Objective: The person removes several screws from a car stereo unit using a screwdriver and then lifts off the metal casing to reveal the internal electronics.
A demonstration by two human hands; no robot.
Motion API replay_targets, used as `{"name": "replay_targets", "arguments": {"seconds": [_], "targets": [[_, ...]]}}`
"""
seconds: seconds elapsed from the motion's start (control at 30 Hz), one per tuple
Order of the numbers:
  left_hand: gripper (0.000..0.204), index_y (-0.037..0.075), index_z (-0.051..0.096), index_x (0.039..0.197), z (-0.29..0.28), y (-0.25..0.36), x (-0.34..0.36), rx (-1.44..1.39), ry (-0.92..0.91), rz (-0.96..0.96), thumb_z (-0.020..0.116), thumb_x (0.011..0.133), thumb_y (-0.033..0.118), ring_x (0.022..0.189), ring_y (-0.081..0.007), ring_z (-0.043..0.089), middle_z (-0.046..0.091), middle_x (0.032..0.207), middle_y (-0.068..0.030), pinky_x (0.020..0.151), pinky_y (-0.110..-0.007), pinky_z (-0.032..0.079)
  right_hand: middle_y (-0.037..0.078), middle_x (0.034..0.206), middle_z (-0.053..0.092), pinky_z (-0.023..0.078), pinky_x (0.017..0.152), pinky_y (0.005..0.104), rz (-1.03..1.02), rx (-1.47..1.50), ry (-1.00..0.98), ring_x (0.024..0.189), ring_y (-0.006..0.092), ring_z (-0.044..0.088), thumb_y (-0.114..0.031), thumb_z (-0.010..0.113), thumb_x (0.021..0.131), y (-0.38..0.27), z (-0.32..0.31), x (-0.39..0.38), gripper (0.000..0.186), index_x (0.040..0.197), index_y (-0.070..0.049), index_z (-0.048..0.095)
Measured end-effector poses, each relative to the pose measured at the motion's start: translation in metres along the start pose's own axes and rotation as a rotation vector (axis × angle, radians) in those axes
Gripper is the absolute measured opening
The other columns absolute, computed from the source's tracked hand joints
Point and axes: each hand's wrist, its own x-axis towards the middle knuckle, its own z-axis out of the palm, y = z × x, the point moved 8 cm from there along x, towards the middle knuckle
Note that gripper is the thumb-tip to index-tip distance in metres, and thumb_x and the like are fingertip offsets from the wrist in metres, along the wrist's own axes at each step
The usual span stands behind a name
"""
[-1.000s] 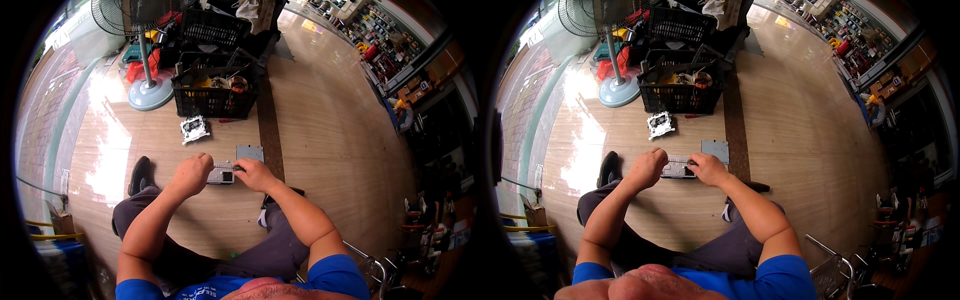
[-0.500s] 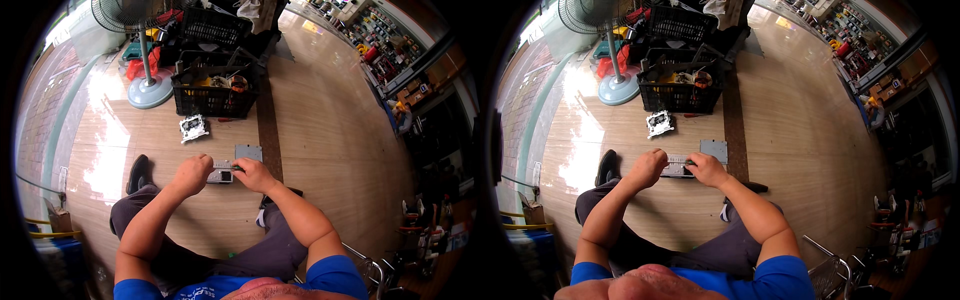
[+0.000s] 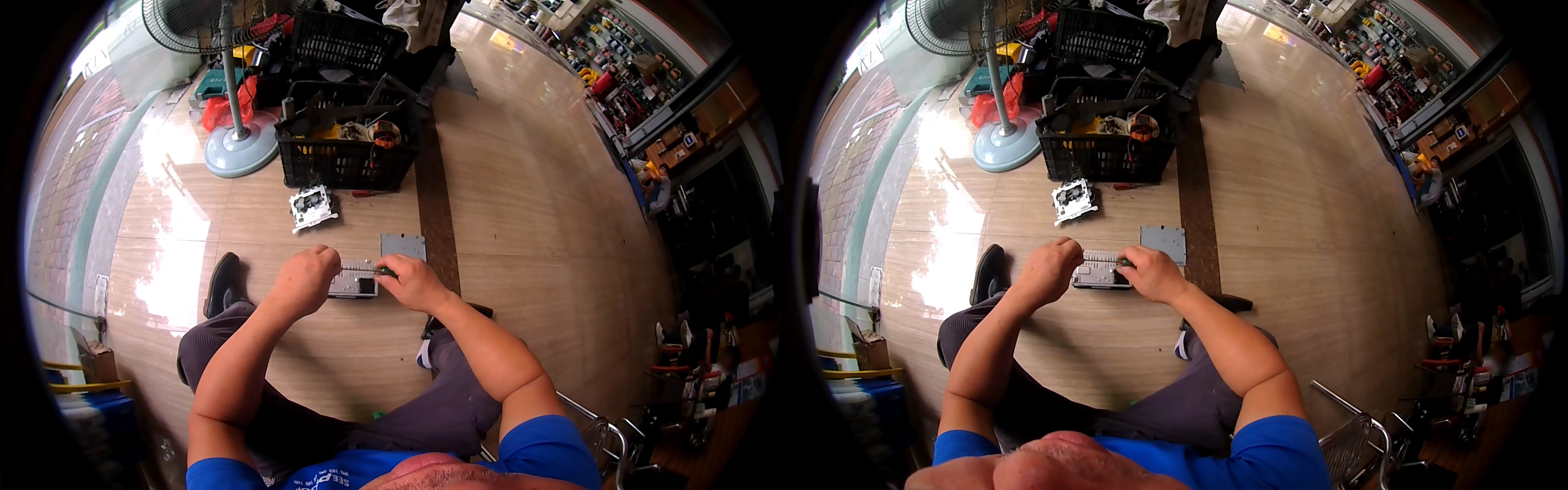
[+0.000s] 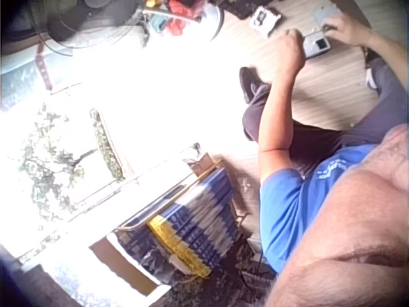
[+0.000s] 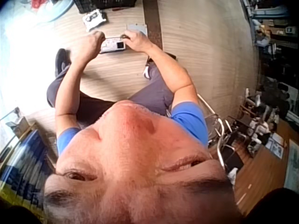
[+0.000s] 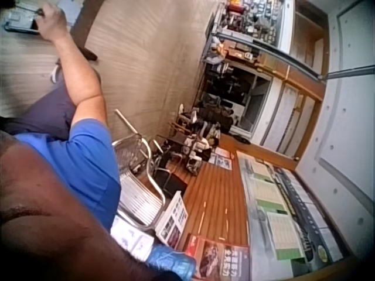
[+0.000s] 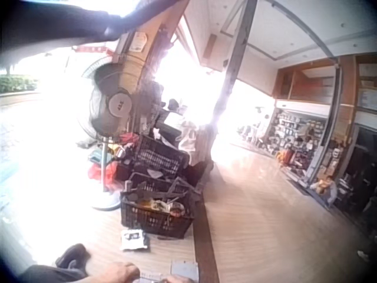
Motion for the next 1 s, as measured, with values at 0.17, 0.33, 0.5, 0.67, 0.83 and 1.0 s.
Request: {"name": "replay_targets", "arguments": {"seconds": [0.17,0.33,0.5,0.67,0.83,1.0], "targets": [[0.010,0.002,0.060,0.095,0.003,0.000,0.000,0.017,-0.009,0.004,0.060,0.094,0.012,0.085,-0.0418,0.062,0.064,0.094,-0.0183,0.074,-0.048,0.050,0.017,0.091,0.068,0.052,0.073,0.0409,0.020,-0.018,-0.006,0.084,0.0359,0.066,-0.015,0.072,0.086,0.003,0.001,-0.001,0.019,0.100,-0.004,0.065],[0.013,0.002,0.059,0.093,0.007,-0.001,-0.001,0.047,-0.047,-0.005,0.061,0.094,0.015,0.085,-0.0412,0.062,0.063,0.092,-0.0182,0.073,-0.049,0.050,0.018,0.093,0.067,0.052,0.074,0.0444,0.036,0.002,-0.031,0.087,0.0394,0.065,-0.017,0.069,0.087,0.004,0.002,-0.001,0.020,0.101,-0.004,0.063],[0.012,0.002,0.059,0.092,0.010,-0.008,-0.001,0.048,-0.030,0.002,0.061,0.094,0.015,0.085,-0.0410,0.062,0.063,0.091,-0.0182,0.073,-0.049,0.049,0.016,0.091,0.068,0.052,0.073,0.0400,0.024,-0.025,0.006,0.084,0.0347,0.066,-0.014,0.071,0.087,0.005,-0.001,-0.001,0.017,0.100,-0.005,0.065],[0.012,0.002,0.059,0.092,0.010,-0.007,-0.002,0.050,-0.030,0.012,0.060,0.094,0.014,0.085,-0.0408,0.062,0.063,0.091,-0.0180,0.074,-0.048,0.050,0.016,0.091,0.068,0.052,0.073,0.0400,0.042,-0.015,-0.005,0.084,0.0347,0.066,-0.014,0.071,0.087,0.007,0.000,-0.001,0.017,0.100,-0.005,0.065],[0.012,0.002,0.059,0.091,0.012,-0.005,-0.002,0.070,-0.050,0.003,0.060,0.094,0.014,0.085,-0.0405,0.062,0.063,0.091,-0.0181,0.075,-0.048,0.049,0.016,0.091,0.068,0.052,0.073,0.0403,0.026,-0.020,0.000,0.084,0.0349,0.066,-0.014,0.071,0.087,0.006,0.001,-0.001,0.017,0.100,-0.004,0.065],[0.012,0.002,0.059,0.091,0.015,-0.002,-0.003,0.087,-0.080,0.014,0.060,0.094,0.014,0.085,-0.0401,0.062,0.062,0.092,-0.0181,0.075,-0.048,0.050,0.018,0.091,0.067,0.052,0.074,0.0443,0.035,-0.010,-0.013,0.087,0.0388,0.065,-0.016,0.069,0.087,0.003,0.000,-0.001,0.019,0.100,-0.004,0.065]]}}
